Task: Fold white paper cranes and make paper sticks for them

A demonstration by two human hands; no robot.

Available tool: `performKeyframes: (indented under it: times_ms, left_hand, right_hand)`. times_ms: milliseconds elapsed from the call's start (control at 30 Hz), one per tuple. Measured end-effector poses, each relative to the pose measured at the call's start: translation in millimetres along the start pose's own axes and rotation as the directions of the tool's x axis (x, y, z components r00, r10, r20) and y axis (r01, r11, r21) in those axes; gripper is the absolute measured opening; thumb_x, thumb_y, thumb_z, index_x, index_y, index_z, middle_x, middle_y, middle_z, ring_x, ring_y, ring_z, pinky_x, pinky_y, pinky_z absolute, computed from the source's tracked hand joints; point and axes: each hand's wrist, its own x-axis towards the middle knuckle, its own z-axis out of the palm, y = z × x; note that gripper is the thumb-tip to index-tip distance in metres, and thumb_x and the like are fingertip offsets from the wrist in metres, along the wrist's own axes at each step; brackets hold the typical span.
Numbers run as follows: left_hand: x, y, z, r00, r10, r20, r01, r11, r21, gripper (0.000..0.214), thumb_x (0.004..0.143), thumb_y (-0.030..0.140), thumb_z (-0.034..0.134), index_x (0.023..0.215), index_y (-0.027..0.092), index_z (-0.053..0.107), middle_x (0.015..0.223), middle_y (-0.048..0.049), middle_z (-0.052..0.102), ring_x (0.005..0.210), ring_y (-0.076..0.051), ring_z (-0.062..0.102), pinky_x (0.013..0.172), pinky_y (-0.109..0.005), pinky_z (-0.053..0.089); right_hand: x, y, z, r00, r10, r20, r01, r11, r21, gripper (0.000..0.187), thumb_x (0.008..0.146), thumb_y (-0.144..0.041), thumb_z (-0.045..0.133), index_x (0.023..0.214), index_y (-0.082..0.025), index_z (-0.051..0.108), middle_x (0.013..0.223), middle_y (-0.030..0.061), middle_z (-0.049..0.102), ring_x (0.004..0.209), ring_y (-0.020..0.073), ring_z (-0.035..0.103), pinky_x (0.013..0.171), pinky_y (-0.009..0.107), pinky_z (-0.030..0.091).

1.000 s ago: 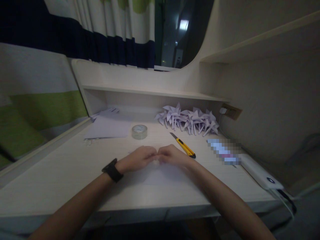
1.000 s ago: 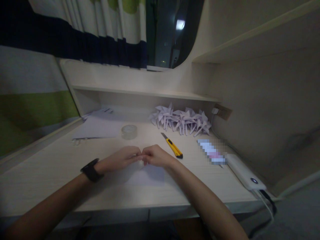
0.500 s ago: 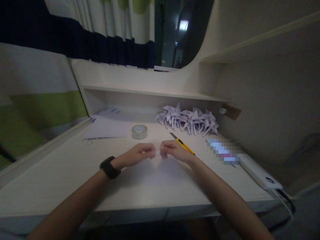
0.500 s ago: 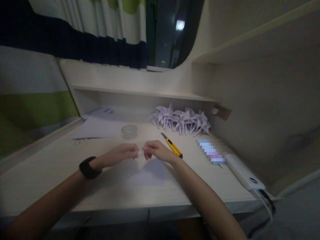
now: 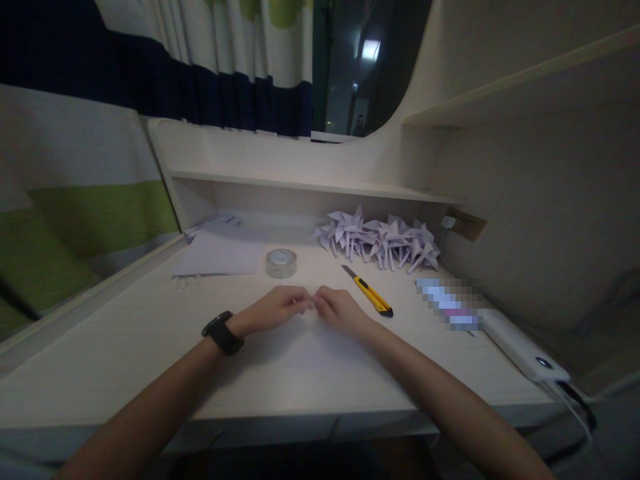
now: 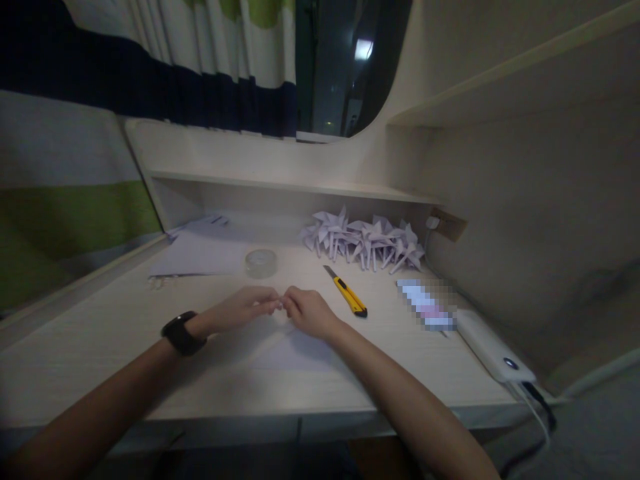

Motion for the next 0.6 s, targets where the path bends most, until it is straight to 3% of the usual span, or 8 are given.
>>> performKeyframes:
  times_ms: [133,233,600]
  left_hand:
    - [-0.4,-0.8,-1.6,1.000,-0.018,0.016,0.018,1.000,0.004,0.023,0.090,0.032,0.048,0.086,0.016,0.064,0.079,-0.0030,0.065,0.073,-0.016,0.055,0.067,-0.028,0.040]
    - [-1.0,0.0,-3.0,0.999,-0.023,0.038,0.024,1.000,-0.019,0.022,0.089,0.031,0.049,0.085,0.016,0.064,0.078,-0.0025,0.064,0.073,-0.016,0.056,0.067,-0.028,0.040]
    - [0.4,-5.1,0.5,0.998,0.027,0.050,-0.027,1.000,-0.013,0.025,0.090,0.034,0.048,0.087,0.015,0.064,0.077,-0.0027,0.065,0.072,-0.015,0.056,0.067,-0.027,0.040]
  right_hand:
    - [-1.1,-0.1,0.6,0.999,-0.021,0.037,0.029,0.976,-0.214,0.020,0.095,-0.027,0.041,0.087,-0.017,0.056,0.072,0.0035,0.064,0.063,0.0134,0.055,0.058,0.024,0.029]
    - [-1.8,-1.7,0.9,0.997,-0.014,0.076,0.035,0.958,-0.286,0.024,0.097,-0.030,0.038,0.089,-0.016,0.057,0.075,0.0054,0.066,0.063,0.0144,0.056,0.058,0.025,0.028]
    - [-2.5,-2.4,-3.9,0.995,-0.011,0.095,0.033,0.974,-0.226,0.025,0.099,-0.032,0.037,0.093,-0.018,0.056,0.081,0.0041,0.065,0.069,0.0139,0.057,0.062,0.024,0.029]
